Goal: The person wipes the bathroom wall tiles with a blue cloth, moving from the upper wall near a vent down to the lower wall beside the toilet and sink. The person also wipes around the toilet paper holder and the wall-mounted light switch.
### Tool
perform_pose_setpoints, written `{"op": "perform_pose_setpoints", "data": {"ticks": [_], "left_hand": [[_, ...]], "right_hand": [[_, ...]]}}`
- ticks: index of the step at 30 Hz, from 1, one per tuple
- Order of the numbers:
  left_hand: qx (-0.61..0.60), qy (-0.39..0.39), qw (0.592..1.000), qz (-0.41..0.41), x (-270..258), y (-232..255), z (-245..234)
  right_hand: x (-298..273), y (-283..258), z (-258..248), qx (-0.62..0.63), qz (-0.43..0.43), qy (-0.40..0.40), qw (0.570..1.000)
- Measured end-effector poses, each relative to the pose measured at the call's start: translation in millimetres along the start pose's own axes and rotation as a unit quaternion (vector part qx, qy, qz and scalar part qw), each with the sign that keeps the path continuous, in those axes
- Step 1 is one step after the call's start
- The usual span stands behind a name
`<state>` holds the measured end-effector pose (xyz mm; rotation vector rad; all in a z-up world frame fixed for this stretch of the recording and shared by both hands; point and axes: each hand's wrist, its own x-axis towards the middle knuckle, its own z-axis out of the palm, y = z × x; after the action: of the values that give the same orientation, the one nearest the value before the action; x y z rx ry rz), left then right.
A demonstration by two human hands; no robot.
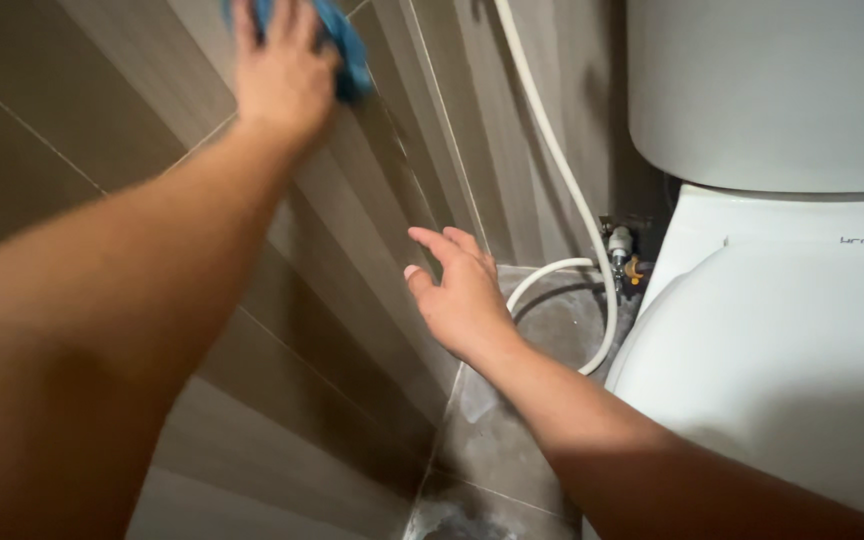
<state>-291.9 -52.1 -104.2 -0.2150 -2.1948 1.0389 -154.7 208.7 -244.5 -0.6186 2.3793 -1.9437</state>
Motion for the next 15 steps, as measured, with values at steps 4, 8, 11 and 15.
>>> {"op": "perform_pose_setpoints", "data": {"ticks": [4,8,11,15], "left_hand": [[0.000,-0.181,0.979,0.090,-59,62,-4],[-0.058,-0.262,0.950,0.158,-130,106,-29],[-0.081,-0.282,0.940,0.175,-153,107,-53],[-0.049,-0.280,0.945,0.162,-123,72,-71]], "right_hand": [[1,1,0,-0.021,-0.038,0.015,0.999],[-1,2,1,-0.023,-0.041,0.012,0.999],[-2,0,0,-0.006,-0.036,0.001,0.999],[-5,-5,-3,-0.013,-0.065,0.007,0.998]]}}
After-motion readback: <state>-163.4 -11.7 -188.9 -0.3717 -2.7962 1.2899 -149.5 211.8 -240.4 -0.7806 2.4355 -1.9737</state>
